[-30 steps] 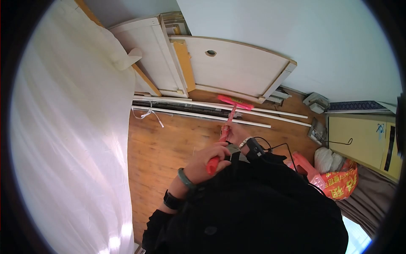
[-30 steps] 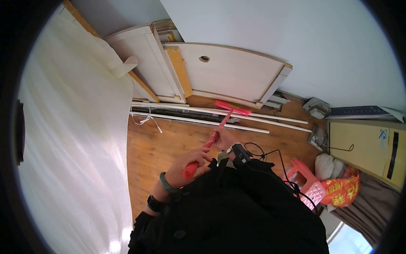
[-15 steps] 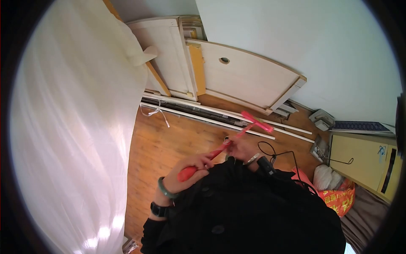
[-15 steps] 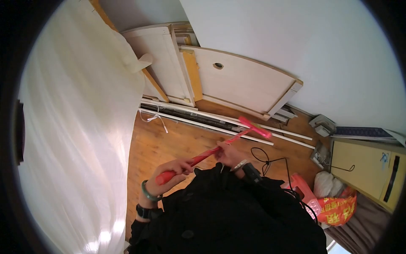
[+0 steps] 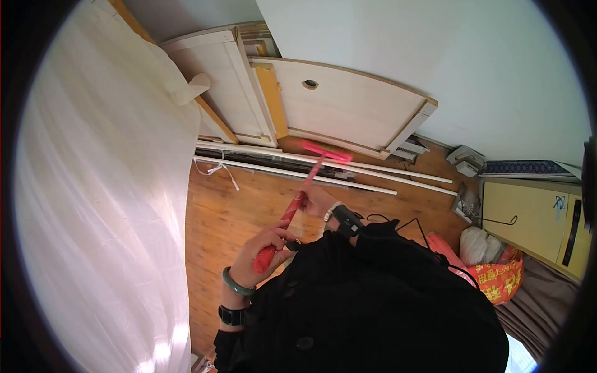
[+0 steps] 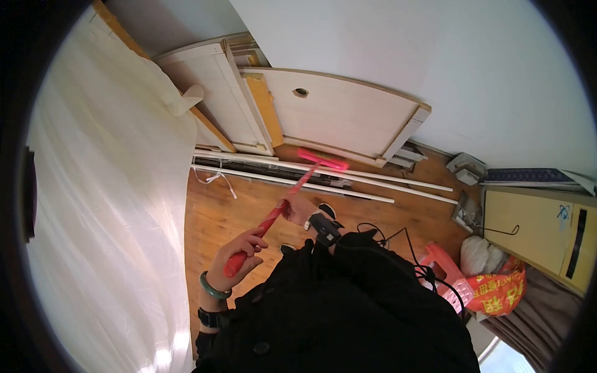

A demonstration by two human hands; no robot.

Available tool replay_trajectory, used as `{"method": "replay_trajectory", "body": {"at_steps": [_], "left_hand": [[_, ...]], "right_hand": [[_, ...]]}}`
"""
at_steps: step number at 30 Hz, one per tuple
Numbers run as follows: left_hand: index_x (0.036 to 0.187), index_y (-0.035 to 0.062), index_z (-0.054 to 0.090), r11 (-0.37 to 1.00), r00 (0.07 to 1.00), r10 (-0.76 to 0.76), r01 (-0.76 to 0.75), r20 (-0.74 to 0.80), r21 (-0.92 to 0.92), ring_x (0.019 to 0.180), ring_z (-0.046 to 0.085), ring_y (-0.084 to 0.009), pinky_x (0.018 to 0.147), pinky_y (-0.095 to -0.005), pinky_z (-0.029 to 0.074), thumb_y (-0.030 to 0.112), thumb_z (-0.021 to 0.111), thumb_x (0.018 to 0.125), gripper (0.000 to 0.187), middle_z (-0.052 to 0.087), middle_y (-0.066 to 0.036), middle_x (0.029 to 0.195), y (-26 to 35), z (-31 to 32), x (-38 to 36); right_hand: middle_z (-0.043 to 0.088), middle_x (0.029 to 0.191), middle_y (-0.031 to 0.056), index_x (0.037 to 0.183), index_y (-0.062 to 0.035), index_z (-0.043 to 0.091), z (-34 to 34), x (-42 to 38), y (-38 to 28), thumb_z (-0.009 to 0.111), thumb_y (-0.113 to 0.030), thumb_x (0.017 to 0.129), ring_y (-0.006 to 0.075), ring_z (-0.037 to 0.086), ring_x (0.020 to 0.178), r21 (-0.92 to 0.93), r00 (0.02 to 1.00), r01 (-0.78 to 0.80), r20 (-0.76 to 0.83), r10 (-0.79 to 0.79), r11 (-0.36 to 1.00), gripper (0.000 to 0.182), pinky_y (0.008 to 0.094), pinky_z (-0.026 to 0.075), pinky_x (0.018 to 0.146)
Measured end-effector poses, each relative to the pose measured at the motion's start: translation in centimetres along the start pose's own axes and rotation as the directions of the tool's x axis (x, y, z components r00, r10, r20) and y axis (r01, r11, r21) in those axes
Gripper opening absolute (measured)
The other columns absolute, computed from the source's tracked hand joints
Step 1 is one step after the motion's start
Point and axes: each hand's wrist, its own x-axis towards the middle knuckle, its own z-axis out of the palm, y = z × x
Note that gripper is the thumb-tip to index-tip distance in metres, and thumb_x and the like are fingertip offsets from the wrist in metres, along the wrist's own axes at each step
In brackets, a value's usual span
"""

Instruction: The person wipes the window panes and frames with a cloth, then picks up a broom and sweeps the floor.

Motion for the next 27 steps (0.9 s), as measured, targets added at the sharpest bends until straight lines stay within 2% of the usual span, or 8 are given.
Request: {"method": "replay_trajectory", "body": {"at_steps": [2,5,9,11,18,20,25,27], "left_hand": [[0.076,0.0040,0.047,0.982,0.999,-0.033,0.041,0.043,-0.184,0.116,0.048,-0.0278,0.084,-0.0312,0.045,-0.005,0.061,0.076,0.017,0.059,-0.015,0.101,-0.6,0.2,0.4],[0.077,0.0043,0.048,0.947,0.995,-0.021,0.052,0.101,-0.316,0.119,0.046,-0.0289,0.085,-0.0320,0.045,-0.004,0.060,0.079,0.015,0.058,-0.015,0.103,-1.7,1.0,0.6],[0.078,0.0046,0.048,0.915,0.985,0.000,0.070,0.174,-0.398,0.120,0.044,-0.0303,0.087,-0.0329,0.044,-0.004,0.058,0.080,0.014,0.058,-0.016,0.104,-1.3,1.7,1.1],[0.078,0.0050,0.049,0.861,0.982,-0.001,0.096,0.188,-0.499,0.117,0.046,-0.0272,0.087,-0.0315,0.043,-0.004,0.059,0.079,0.014,0.059,-0.011,0.103,-0.9,1.9,1.4],[0.076,0.0046,0.049,0.887,0.947,0.056,0.098,0.317,-0.452,0.117,0.047,-0.0263,0.086,-0.0314,0.043,-0.003,0.060,0.079,0.014,0.059,-0.010,0.102,-0.4,3.7,3.6],[0.076,0.0047,0.049,0.919,0.929,0.135,0.013,0.344,-0.395,0.117,0.047,-0.0275,0.088,-0.0334,0.042,-0.002,0.061,0.079,0.015,0.059,-0.010,0.101,-0.6,4.2,4.0],[0.076,0.0049,0.048,0.921,0.931,0.088,0.061,0.355,-0.386,0.117,0.047,-0.0290,0.092,-0.0361,0.039,-0.002,0.063,0.077,0.017,0.060,-0.010,0.100,1.5,4.0,3.1],[0.076,0.0050,0.048,0.924,0.933,0.069,0.073,0.352,-0.376,0.117,0.047,-0.0294,0.093,-0.0369,0.039,-0.002,0.064,0.077,0.018,0.060,-0.010,0.099,2.4,3.6,2.3]], "right_hand": [[0.057,0.070,0.0024,0.081,-0.0108,0.053,-2.9,-1.0,0.3,0.055,-0.020,0.085,0.0161,0.055,0.068,0.072,0.998,0.061,0.016,-0.063,0.996,0.010,0.0302,0.046,0.062],[0.058,0.074,0.0034,0.083,-0.0108,0.053,-6.6,-3.5,0.4,0.056,-0.018,0.085,0.0178,0.056,0.071,0.137,0.994,0.047,-0.101,-0.033,0.990,0.008,0.0322,0.046,0.064],[0.059,0.077,0.0036,0.086,-0.0108,0.054,-9.0,-8.8,0.3,0.056,-0.017,0.086,0.0177,0.056,0.072,0.182,0.992,0.062,-0.121,-0.040,0.981,0.006,0.0331,0.046,0.066],[0.060,0.080,0.0039,0.088,-0.0105,0.055,-9.5,-11.2,0.6,0.055,-0.018,0.087,0.0172,0.056,0.073,0.247,0.985,0.121,-0.149,-0.086,0.961,0.007,0.0334,0.047,0.066],[0.059,0.081,0.0034,0.084,-0.0086,0.054,-12.4,-13.7,1.9,0.053,-0.024,0.089,0.0168,0.056,0.076,0.252,0.977,0.168,-0.169,-0.128,0.953,0.017,0.0326,0.047,0.068],[0.059,0.080,0.0040,0.083,-0.0087,0.055,-12.4,-14.1,1.9,0.053,-0.025,0.089,0.0169,0.055,0.075,0.228,0.976,0.167,-0.174,-0.129,0.959,0.018,0.0325,0.047,0.067],[0.060,0.078,0.0038,0.085,-0.0101,0.055,-10.7,-14.8,2.0,0.054,-0.026,0.089,0.0162,0.056,0.073,0.227,0.974,0.155,-0.197,-0.111,0.961,0.016,0.0298,0.046,0.063],[0.060,0.078,0.0047,0.085,-0.0098,0.055,-10.4,-14.6,2.0,0.054,-0.026,0.089,0.0172,0.056,0.074,0.109,0.988,0.117,-0.110,-0.105,0.987,0.017,0.0295,0.046,0.064]]}}
